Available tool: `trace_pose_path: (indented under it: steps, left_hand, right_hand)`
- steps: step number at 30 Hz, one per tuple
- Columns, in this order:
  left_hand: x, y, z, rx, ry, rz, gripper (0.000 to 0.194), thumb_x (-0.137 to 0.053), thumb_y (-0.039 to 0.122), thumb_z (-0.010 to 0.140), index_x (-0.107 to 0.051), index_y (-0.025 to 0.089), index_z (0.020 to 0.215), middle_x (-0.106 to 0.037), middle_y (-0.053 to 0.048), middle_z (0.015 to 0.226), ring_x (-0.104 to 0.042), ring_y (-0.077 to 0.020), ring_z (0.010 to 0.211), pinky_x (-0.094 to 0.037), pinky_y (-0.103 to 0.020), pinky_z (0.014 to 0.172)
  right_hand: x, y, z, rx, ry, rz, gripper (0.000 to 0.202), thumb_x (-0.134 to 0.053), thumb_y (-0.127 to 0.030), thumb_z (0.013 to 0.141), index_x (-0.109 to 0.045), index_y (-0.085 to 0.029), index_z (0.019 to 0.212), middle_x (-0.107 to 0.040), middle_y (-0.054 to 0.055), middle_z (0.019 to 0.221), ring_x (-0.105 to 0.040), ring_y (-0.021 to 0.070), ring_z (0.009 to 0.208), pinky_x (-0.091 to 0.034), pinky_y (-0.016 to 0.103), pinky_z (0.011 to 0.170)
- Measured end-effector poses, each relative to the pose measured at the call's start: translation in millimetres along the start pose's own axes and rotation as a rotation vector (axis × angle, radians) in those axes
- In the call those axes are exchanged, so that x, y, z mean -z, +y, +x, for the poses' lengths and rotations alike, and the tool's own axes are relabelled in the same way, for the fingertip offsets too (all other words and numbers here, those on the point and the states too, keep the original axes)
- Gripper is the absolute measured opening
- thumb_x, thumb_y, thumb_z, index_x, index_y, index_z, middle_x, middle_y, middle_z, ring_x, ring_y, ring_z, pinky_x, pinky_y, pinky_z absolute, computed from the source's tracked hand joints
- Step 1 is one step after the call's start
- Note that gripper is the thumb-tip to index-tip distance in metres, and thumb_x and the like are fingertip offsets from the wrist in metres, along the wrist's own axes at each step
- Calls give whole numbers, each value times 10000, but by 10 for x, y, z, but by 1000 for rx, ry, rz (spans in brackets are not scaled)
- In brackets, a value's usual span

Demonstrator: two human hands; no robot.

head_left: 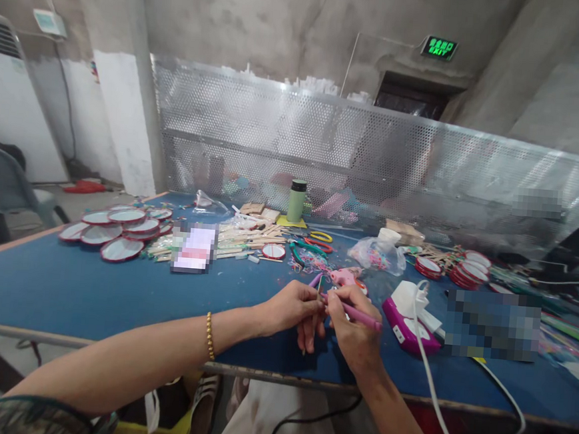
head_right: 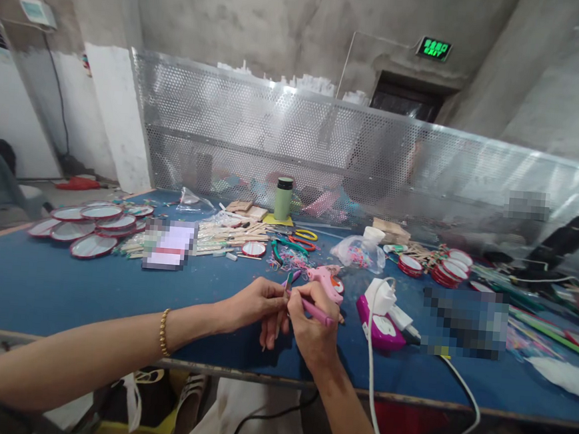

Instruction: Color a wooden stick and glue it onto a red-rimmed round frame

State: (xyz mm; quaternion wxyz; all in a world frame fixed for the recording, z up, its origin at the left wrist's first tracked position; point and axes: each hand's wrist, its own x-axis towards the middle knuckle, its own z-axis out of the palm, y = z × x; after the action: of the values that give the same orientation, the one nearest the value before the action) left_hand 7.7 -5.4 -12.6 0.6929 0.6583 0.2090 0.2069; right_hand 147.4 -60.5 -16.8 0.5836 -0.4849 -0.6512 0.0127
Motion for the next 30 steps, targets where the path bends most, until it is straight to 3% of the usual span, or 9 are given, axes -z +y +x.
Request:
trace_pose_path:
  steps: [30]
  left_hand:
    - [-15, 26, -23, -7, 16, 3, 480, -669, 580, 729, -550, 116, 692, -612, -51, 524, -574, -140, 370, -464, -223, 368]
  right_hand:
    - [-10, 49, -21, -7, 38, -7, 214, -558, -272, 852, -585, -211, 649, -615, -22, 571, -564, 129, 501, -429, 249, 499]
